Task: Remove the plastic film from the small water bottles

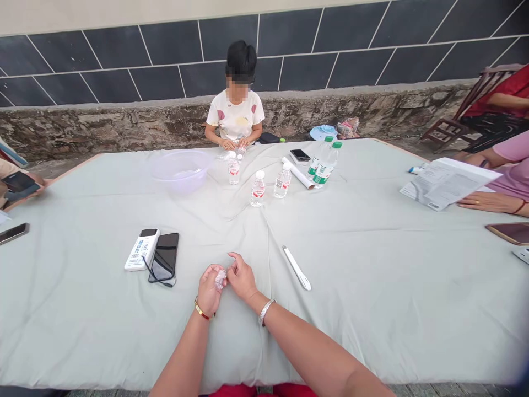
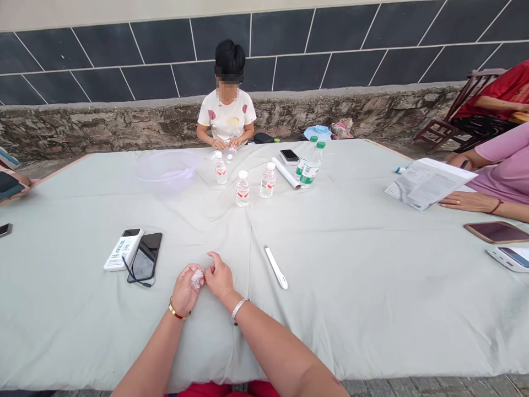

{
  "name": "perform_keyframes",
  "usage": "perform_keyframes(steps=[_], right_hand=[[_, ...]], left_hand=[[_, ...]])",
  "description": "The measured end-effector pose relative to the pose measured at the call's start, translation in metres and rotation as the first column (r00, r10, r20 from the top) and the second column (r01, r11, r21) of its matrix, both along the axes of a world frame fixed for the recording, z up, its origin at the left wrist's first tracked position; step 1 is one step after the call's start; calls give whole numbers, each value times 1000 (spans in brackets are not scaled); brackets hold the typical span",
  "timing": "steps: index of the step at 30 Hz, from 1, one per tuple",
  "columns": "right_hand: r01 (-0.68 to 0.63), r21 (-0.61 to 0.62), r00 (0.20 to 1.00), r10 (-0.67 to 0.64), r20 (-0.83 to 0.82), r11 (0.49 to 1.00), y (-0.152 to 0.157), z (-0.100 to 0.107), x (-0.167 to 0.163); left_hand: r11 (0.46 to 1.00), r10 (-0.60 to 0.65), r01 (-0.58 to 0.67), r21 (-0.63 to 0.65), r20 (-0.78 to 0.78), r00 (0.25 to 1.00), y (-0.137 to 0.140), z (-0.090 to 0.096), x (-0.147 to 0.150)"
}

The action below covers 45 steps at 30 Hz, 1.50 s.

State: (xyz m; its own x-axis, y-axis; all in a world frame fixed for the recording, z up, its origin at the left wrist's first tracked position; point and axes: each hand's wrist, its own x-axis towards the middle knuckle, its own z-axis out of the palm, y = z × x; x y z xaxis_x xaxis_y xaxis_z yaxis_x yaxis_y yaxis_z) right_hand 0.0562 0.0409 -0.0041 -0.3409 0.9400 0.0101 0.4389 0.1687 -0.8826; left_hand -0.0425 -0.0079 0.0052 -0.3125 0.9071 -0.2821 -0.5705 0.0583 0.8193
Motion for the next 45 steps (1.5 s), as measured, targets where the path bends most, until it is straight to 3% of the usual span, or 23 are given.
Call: perform_keyframes(steps=[45], right_hand=[[-7, 65, 994, 0, 107, 998, -1, 3, -1]], left_hand=[[1000, 15, -15, 2, -21, 1000, 2, -2, 2]])
